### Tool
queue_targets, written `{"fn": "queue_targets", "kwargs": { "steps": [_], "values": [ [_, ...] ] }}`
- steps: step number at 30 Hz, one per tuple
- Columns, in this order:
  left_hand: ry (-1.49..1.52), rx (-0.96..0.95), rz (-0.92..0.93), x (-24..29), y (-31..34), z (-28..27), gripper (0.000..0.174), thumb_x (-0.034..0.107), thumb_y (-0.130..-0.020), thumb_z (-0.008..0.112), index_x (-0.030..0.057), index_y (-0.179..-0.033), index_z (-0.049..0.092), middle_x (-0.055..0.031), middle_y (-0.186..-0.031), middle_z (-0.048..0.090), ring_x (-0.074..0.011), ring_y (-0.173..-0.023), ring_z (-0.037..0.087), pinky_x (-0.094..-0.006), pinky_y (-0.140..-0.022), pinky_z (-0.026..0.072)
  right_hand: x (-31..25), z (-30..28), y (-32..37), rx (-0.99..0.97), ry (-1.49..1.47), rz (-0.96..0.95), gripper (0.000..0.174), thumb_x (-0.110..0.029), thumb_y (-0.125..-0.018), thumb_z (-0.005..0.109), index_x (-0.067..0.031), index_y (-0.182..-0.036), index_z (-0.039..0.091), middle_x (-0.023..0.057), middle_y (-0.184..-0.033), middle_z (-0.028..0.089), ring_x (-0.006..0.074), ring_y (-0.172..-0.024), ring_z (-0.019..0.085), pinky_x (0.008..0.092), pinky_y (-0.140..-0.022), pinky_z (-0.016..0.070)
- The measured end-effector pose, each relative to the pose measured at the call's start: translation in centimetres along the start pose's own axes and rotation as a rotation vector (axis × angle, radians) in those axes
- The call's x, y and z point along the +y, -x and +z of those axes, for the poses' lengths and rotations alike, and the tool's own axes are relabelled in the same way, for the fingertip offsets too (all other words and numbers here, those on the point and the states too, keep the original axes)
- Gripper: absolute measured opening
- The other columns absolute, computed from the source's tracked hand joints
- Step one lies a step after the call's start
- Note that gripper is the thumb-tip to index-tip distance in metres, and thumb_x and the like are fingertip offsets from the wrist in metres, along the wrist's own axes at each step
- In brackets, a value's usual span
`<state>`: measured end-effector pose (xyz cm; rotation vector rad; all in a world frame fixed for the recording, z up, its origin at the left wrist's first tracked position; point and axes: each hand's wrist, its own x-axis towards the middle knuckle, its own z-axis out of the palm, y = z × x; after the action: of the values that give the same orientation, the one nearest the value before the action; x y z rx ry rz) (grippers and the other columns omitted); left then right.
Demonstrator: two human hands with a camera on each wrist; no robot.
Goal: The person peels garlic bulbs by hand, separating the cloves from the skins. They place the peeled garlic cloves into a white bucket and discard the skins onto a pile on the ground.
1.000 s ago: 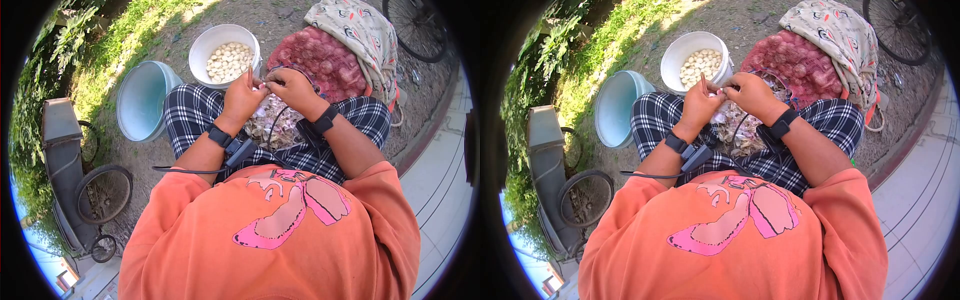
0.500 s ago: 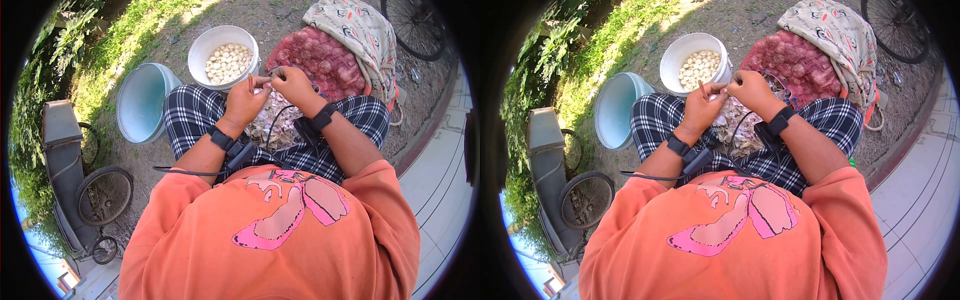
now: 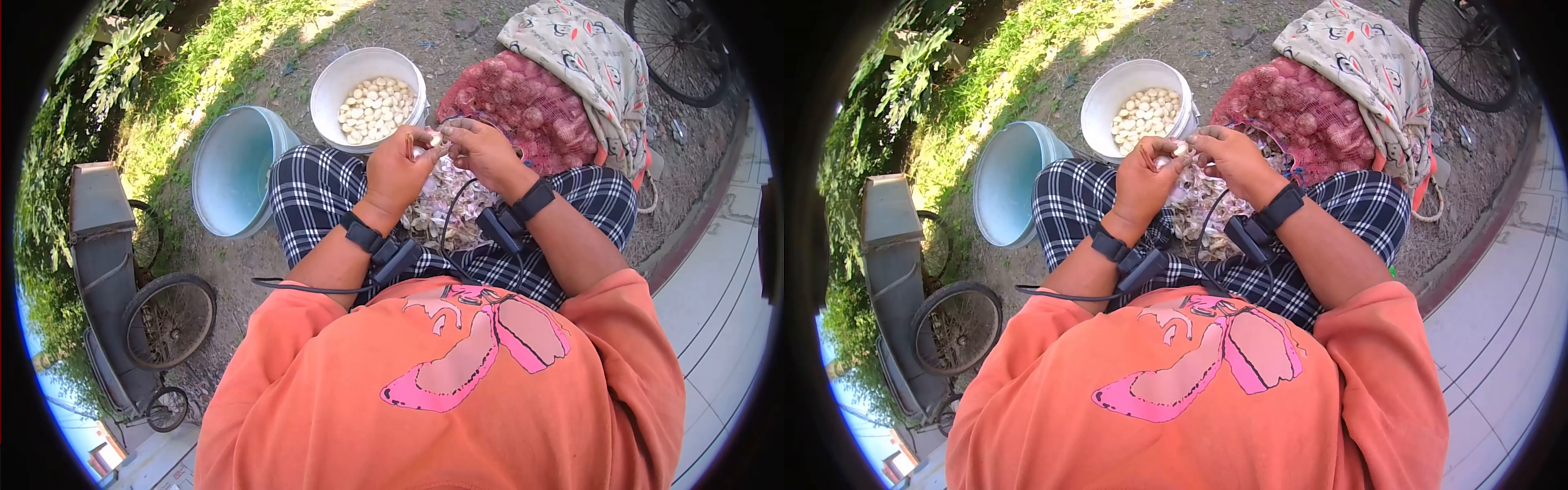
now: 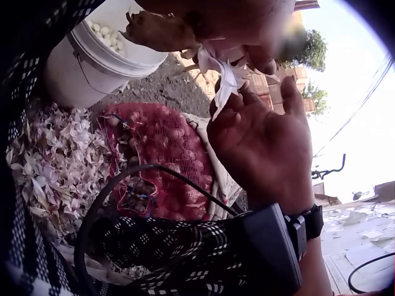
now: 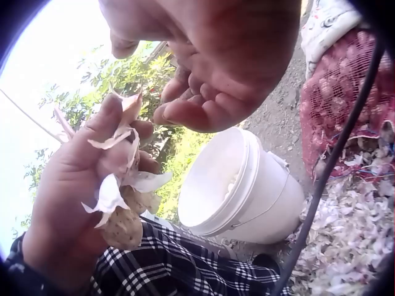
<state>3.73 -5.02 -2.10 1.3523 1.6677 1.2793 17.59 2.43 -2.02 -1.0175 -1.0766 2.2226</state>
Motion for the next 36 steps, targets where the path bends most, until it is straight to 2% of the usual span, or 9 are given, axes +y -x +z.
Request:
{"fn": "queue_targets", "kwargs": {
  "steps": [8, 10, 13, 17, 23, 26, 32, 34, 36],
  "values": [
    [-0.172, 0.0, 0.19, 0.0, 0.2, 0.0, 0.02, 0.012, -0.067, 0.067, 0.0065, -0.081, 0.055, -0.0031, -0.065, 0.055, -0.0115, -0.053, 0.049, -0.0232, -0.05, 0.04, 0.6, -0.3, -0.3, 0.001, -0.197, 0.015, 0.011, -0.014, -0.079, 0.054, -0.0036, -0.083, 0.054, -0.0007, -0.066, 0.048, 0.0059, -0.053, 0.041, 0.0191, -0.046, 0.0316],
    [-0.087, -0.083, 0.117, 0.7, 0.5, 0.0, 0.015, 0.001, -0.072, 0.062, 0.0013, -0.084, 0.053, -0.0027, -0.079, 0.056, -0.0069, -0.072, 0.051, -0.0192, -0.064, 0.042, 0.5, -0.5, -0.3, -0.107, -0.318, 0.091, 0.007, -0.011, -0.079, 0.051, -0.0035, -0.08, 0.052, -0.001, -0.063, 0.045, 0.0058, -0.048, 0.037, 0.018, -0.042, 0.0286],
    [0.283, -0.061, -0.014, 0.3, 0.4, 0.3, 0.016, -0.001, -0.073, 0.06, 0.0004, -0.087, 0.054, -0.0046, -0.082, 0.058, -0.008, -0.074, 0.053, -0.0197, -0.066, 0.0433, 0.0, -0.9, -0.4, -0.205, -0.384, 0.174, 0.007, -0.01, -0.08, 0.049, -0.0036, -0.077, 0.051, -0.0012, -0.062, 0.044, 0.0053, -0.048, 0.035, 0.0175, -0.041, 0.0269],
    [0.373, -0.017, -0.105, 1.4, -0.1, 0.3, 0.016, 0.003, -0.073, 0.061, -0.0003, -0.087, 0.055, -0.0019, -0.075, 0.059, -0.0065, -0.069, 0.053, -0.0187, -0.061, 0.0421, -0.5, -0.9, -0.3, -0.251, -0.461, 0.225, 0.008, -0.01, -0.08, 0.047, -0.0041, -0.076, 0.051, -0.0009, -0.063, 0.044, 0.0054, -0.049, 0.036, 0.0182, -0.042, 0.0278],
    [0.389, -0.224, -0.349, 1.0, -0.6, -0.2, 0.02, 0.003, -0.077, 0.056, -0.0029, -0.096, 0.051, -0.0083, -0.08, 0.06, -0.0104, -0.074, 0.056, -0.0212, -0.066, 0.0453, -0.5, 0.0, -0.3, 0.035, 0.217, -0.078, 0.011, -0.013, -0.081, 0.047, -0.0043, -0.076, 0.051, -0.0005, -0.06, 0.045, 0.0069, -0.05, 0.038, 0.0204, -0.044, 0.0308],
    [0.445, -0.172, -0.347, 0.1, -0.7, 0.0, 0.019, 0.002, -0.078, 0.055, -0.0031, -0.096, 0.052, -0.0085, -0.082, 0.06, -0.0109, -0.074, 0.057, -0.0217, -0.065, 0.0458, -0.2, -0.2, -0.3, -0.062, 0.232, -0.044, 0.01, -0.014, -0.081, 0.048, -0.0055, -0.081, 0.052, -0.0019, -0.063, 0.046, 0.0061, -0.052, 0.039, 0.0194, -0.048, 0.0308],
    [0.72, -0.149, -0.497, 1.2, -1.1, -0.9, 0.02, 0.012, -0.085, 0.046, -0.0024, -0.096, 0.053, -0.0077, -0.082, 0.059, -0.0128, -0.07, 0.057, -0.0235, -0.062, 0.0473, -1.3, -0.4, 0.3, -0.242, -0.351, 0.112, 0.019, -0.017, -0.081, 0.042, -0.0035, -0.071, 0.049, 0.0019, -0.061, 0.045, 0.0083, -0.048, 0.037, 0.0202, -0.044, 0.0292],
    [0.741, -0.088, -0.548, 0.3, -1.3, -0.9, 0.02, 0.013, -0.084, 0.046, -0.0019, -0.095, 0.053, -0.0076, -0.081, 0.059, -0.0132, -0.069, 0.057, -0.0238, -0.061, 0.0473, -1.3, -0.9, 0.3, -0.699, -0.572, 0.135, 0.022, -0.019, -0.081, 0.04, -0.0059, -0.064, 0.043, 0.0019, -0.06, 0.043, 0.0084, -0.047, 0.035, 0.0201, -0.042, 0.028],
    [0.747, -0.038, -0.61, 0.5, -1.3, -0.9, 0.021, 0.015, -0.084, 0.046, -0.0006, -0.096, 0.054, -0.0079, -0.081, 0.059, -0.0142, -0.067, 0.057, -0.0247, -0.059, 0.0475, -2.0, -0.6, 0.7, -0.646, -0.495, 0.098, 0.022, -0.02, -0.081, 0.04, -0.0067, -0.064, 0.041, 0.0019, -0.06, 0.042, 0.0081, -0.047, 0.034, 0.0196, -0.041, 0.0275]
  ]
}}
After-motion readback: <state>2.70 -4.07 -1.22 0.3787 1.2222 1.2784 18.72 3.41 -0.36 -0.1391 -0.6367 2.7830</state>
